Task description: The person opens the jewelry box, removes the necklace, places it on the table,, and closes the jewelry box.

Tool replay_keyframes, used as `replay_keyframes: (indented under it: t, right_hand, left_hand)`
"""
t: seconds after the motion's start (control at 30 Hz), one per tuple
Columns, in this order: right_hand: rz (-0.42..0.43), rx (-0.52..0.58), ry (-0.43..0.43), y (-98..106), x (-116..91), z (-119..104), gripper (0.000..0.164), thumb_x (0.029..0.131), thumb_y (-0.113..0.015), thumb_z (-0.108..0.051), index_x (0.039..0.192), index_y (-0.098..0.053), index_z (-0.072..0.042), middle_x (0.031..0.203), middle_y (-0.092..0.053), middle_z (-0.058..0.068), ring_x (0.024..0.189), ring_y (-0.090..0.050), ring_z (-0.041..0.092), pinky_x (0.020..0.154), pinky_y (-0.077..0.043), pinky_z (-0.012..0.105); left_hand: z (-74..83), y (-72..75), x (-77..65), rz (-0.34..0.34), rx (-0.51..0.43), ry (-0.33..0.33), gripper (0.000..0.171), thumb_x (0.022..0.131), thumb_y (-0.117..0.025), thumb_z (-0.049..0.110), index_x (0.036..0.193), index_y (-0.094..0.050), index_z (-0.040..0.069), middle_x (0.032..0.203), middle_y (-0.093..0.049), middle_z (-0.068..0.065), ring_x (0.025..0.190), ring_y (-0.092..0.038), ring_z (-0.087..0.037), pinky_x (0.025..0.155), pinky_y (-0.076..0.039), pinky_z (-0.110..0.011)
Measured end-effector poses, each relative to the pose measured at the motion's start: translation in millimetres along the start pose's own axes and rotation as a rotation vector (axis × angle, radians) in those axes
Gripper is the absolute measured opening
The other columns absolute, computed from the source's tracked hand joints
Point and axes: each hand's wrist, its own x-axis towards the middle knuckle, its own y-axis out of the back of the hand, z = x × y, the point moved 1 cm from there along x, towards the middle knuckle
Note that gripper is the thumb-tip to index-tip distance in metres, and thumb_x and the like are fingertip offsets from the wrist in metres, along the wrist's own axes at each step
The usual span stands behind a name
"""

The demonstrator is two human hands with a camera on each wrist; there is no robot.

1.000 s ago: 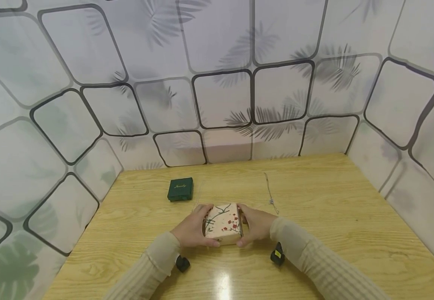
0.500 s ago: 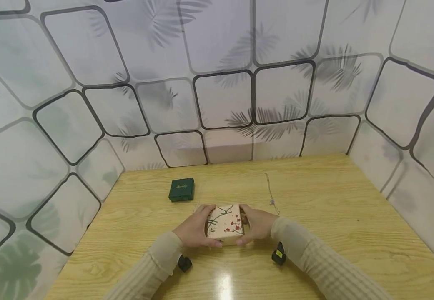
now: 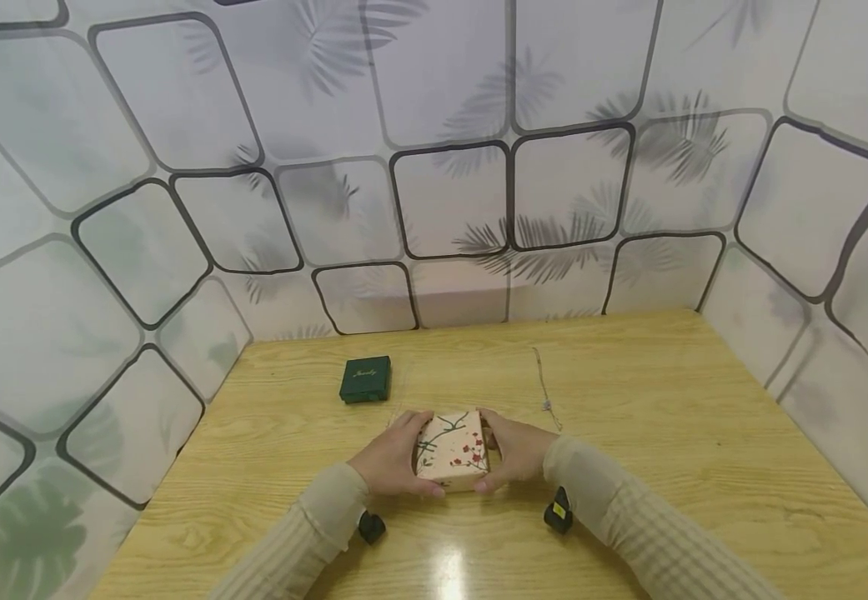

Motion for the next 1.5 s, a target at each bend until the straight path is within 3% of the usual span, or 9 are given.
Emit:
replay_keyframes:
  t: [0.2, 0.57, 0.77, 1.0, 1.27, 1.37, 1.5]
  right_hand:
    - [-0.003, -0.004, 0.01, 0, 0, -1, 0.128, 0.071, -0.086, -0.039, 0.153, 0.006, -0.004, 0.146, -0.036, 0.018, 0.129, -0.042, 0.03, 0.108, -0.03, 0.049]
    - [-0.02, -0.025, 0.053, -1, 4, 5, 0.12, 0.074, -0.083, -0.043, 0.152, -0.003, 0.002, 0.149, -0.032, 0.018, 0.129, -0.043, 0.029, 0.107, -0.034, 0.047]
    - [-0.019, 0.001, 0.057, -2, 4, 3, 0.12, 0.073, -0.084, -0.04, 0.151, -0.005, 0.004, 0.152, -0.024, 0.022, 0.135, -0.035, 0.035, 0.109, -0.03, 0.049]
    - [0.014, -0.073, 0.021, -3, 4, 6, 0.121, 0.07, -0.084, -0.047, 0.152, -0.01, 0.001, 0.151, -0.023, 0.021, 0.138, -0.027, 0.036, 0.11, -0.027, 0.052]
    - [0.034, -0.114, 0.019, -3, 5, 5, 0.12, 0.068, -0.085, -0.049, 0.152, -0.014, -0.001, 0.147, -0.03, 0.021, 0.134, -0.034, 0.035, 0.108, -0.03, 0.051]
    - [0.052, -0.121, 0.012, -2, 5, 3, 0.12, 0.065, -0.086, -0.049, 0.152, -0.018, -0.002, 0.144, -0.037, 0.018, 0.129, -0.041, 0.032, 0.106, -0.034, 0.05]
    - [0.047, -0.047, 0.012, -1, 8, 4, 0.119, 0.065, -0.088, -0.041, 0.152, -0.017, -0.002, 0.139, -0.046, 0.013, 0.121, -0.049, 0.025, 0.103, -0.039, 0.045]
  left_hand:
    - [0.7, -1.0, 0.3, -0.001, 0.011, -0.006, 0.121, 0.063, -0.079, 0.065, 0.152, -0.022, 0.008, 0.143, -0.036, -0.005, 0.122, -0.047, -0.02, 0.099, -0.043, -0.041]
    - [1.5, -1.6, -1.1, -0.012, 0.02, -0.027, 0.121, 0.064, -0.079, 0.064, 0.152, -0.021, 0.005, 0.144, -0.035, -0.007, 0.124, -0.046, -0.021, 0.102, -0.042, -0.038]
    - [2.4, -2.2, -0.9, -0.018, 0.039, -0.035, 0.121, 0.063, -0.079, 0.064, 0.152, -0.023, 0.004, 0.145, -0.036, -0.009, 0.127, -0.044, -0.022, 0.104, -0.04, -0.039]
    - [1.3, -4.8, -0.2, -0.016, 0.081, -0.022, 0.123, 0.062, -0.077, 0.068, 0.152, -0.023, 0.006, 0.147, -0.034, -0.011, 0.131, -0.039, -0.024, 0.104, -0.039, -0.04]
    - [4.9, -2.6, -5.4, -0.016, 0.148, 0.079, 0.126, 0.058, -0.074, 0.074, 0.154, -0.02, 0.014, 0.138, -0.043, -0.013, 0.122, -0.041, -0.027, 0.099, -0.042, -0.043]
    - [8.1, -1.7, -8.1, -0.027, 0.13, 0.096, 0.124, 0.06, -0.075, 0.071, 0.155, -0.018, 0.013, 0.142, -0.044, -0.014, 0.126, -0.042, -0.031, 0.104, -0.038, -0.046]
    - [10.6, -2.5, -9.1, -0.017, 0.055, 0.11, 0.119, 0.065, -0.079, 0.061, 0.155, -0.018, 0.012, 0.146, -0.043, -0.013, 0.131, -0.04, -0.035, 0.107, -0.033, -0.048]
